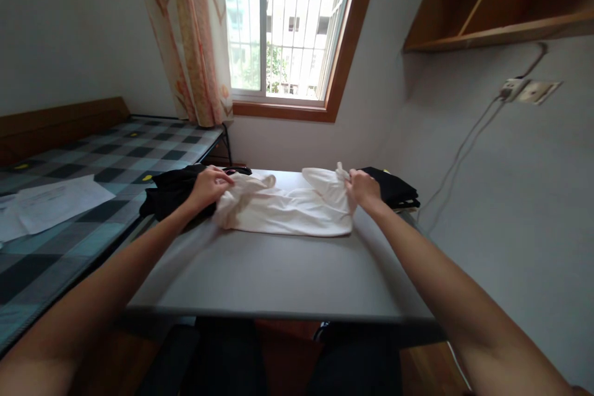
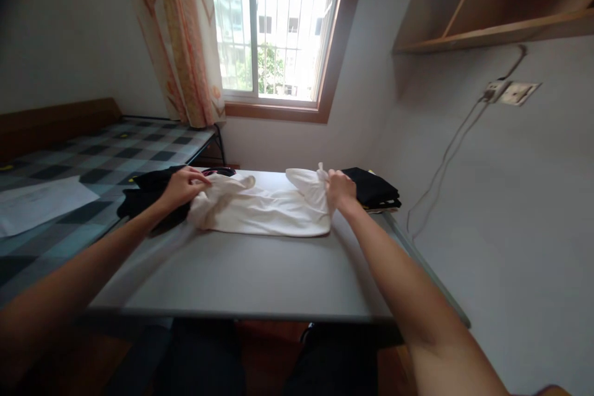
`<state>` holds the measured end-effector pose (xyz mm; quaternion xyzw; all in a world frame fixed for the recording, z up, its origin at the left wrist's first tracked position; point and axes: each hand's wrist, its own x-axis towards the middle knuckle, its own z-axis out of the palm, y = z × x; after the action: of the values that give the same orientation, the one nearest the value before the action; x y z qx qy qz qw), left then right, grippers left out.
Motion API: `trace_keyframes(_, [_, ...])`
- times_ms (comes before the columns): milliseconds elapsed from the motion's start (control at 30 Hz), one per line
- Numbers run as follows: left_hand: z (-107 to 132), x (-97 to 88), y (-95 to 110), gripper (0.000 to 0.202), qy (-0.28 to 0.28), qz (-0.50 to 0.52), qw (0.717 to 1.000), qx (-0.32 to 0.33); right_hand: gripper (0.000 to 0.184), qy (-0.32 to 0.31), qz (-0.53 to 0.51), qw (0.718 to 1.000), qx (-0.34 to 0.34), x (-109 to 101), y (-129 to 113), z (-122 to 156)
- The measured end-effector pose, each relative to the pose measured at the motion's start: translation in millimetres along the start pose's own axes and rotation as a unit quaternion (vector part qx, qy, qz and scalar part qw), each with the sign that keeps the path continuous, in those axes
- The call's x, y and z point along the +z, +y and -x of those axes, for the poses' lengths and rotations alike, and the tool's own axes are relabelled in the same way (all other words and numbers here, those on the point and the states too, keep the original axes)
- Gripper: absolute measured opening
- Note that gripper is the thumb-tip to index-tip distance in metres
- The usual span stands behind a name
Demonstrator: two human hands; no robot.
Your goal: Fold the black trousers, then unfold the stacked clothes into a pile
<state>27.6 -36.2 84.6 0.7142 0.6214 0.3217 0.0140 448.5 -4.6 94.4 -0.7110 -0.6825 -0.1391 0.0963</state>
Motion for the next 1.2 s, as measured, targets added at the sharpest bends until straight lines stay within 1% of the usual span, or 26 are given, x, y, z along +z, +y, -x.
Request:
trace_keyframes(67, [-3,-29.5,-27,0.019,0.058,-0.063,0.994,-0.062,0.03,0.059,0.017,0.998,0.021,2,20,-1])
trace_keyframes(100, [-3,-40.7,-37,0.019,0.072,-0.089,0.991,-0.076,0.033,0.08,0.021,0.997,0.007,4,23,0])
trace_keyframes(133, [-2,-48.5,-43,0.02,0.087,-0.114,0.986,-0.083,0.036,0.088,0.02,0.996,-0.024,7,22,1])
trace_keyframes(167, [0,-52.9,-45,0.021,0.101,-0.133,0.982,-0.085,0.037,0.079,0.011,0.994,-0.068,11,16,2])
trace_keyframes(233, [2,-52.4,-40,0.023,0.119,-0.149,0.98,-0.066,0.039,0.02,-0.023,0.985,-0.17,19,-7,3])
trace_keyframes(267, [2,-48.8,-34,0.023,0.118,-0.145,0.981,-0.049,0.041,-0.023,-0.043,0.977,-0.206,24,-22,4])
trace_keyframes(300, [2,-44.2,-26,0.023,0.109,-0.134,0.985,-0.028,0.046,-0.067,-0.056,0.971,-0.222,28,-37,4])
trace_keyframes(367, [1,-34.4,-11,0.024,0.075,-0.105,0.991,0.016,0.058,-0.144,-0.057,0.966,-0.209,35,-63,4])
trace_keyframes(400, [0,-30.5,-4,0.024,0.059,-0.092,0.993,0.035,0.06,-0.165,-0.055,0.965,-0.199,37,-73,4])
trace_keyframes(467, [-2,-25.5,6,0.024,0.034,-0.068,0.995,0.064,0.05,-0.181,-0.054,0.964,-0.186,36,-84,4])
trace_keyframes(567, [-6,-22.4,12,0.025,0.002,-0.026,0.996,0.089,0.035,-0.188,-0.065,0.96,-0.196,24,-86,4])
trace_keyframes(600, [-8,-20.9,12,0.027,-0.009,-0.01,0.995,0.094,0.03,-0.213,-0.075,0.951,-0.212,19,-85,5])
trace_keyframes(633, [-9,-18.6,13,0.028,-0.021,0.006,0.995,0.097,0.027,-0.262,-0.091,0.932,-0.232,14,-83,8])
trace_keyframes(667, [-10,-15.4,14,0.029,-0.033,0.019,0.994,0.101,0.027,-0.332,-0.11,0.902,-0.252,9,-81,10])
trace_keyframes(733, [-12,-5.8,16,0.029,-0.054,0.03,0.992,0.111,0.036,-0.476,-0.142,0.826,-0.267,4,-79,17])
trace_keyframes(767, [-12,0.2,18,0.029,-0.068,0.029,0.99,0.118,0.04,-0.517,-0.148,0.803,-0.258,3,-79,20])
trace_keyframes(800, [-12,6.7,20,0.029,-0.087,0.025,0.988,0.126,0.041,-0.522,-0.15,0.805,-0.239,4,-78,22])
trace_keyframes(833, [-11,13.3,23,0.029,-0.112,0.019,0.985,0.133,0.039,-0.498,-0.148,0.826,-0.217,6,-79,24])
trace_keyframes(867, [-9,20.0,26,0.029,-0.14,0.013,0.98,0.14,0.036,-0.449,-0.142,0.859,-0.2,9,-79,26])
trace_keyframes(900, [-7,26.4,28,0.029,-0.172,0.01,0.974,0.147,0.037,-0.389,-0.131,0.892,-0.188,13,-81,27])
trace_keyframes(933, [-5,32.5,31,0.029,-0.205,0.01,0.967,0.153,0.041,-0.332,-0.12,0.918,-0.182,16,-82,27])
trace_keyframes(967, [-3,38.0,33,0.028,-0.234,0.011,0.959,0.16,0.044,-0.285,-0.109,0.935,-0.182,20,-84,27])
trace_keyframes(1000, [0,42.9,35,0.027,-0.258,0.011,0.951,0.168,0.043,-0.253,-0.1,0.944,-0.187,23,-86,27])
trace_keyframes(1067, [5,50.4,39,0.026,-0.283,-0.006,0.942,0.179,0.032,-0.229,-0.094,0.947,-0.202,27,-91,27])
trace_keyframes(1133, [8,54.4,43,0.031,-0.28,-0.036,0.943,0.174,0.026,-0.222,-0.097,0.945,-0.221,28,-95,27])
trace_keyframes(1200, [11,55.1,48,0.04,-0.273,-0.054,0.947,0.161,0.025,-0.205,-0.094,0.945,-0.239,28,-96,28])
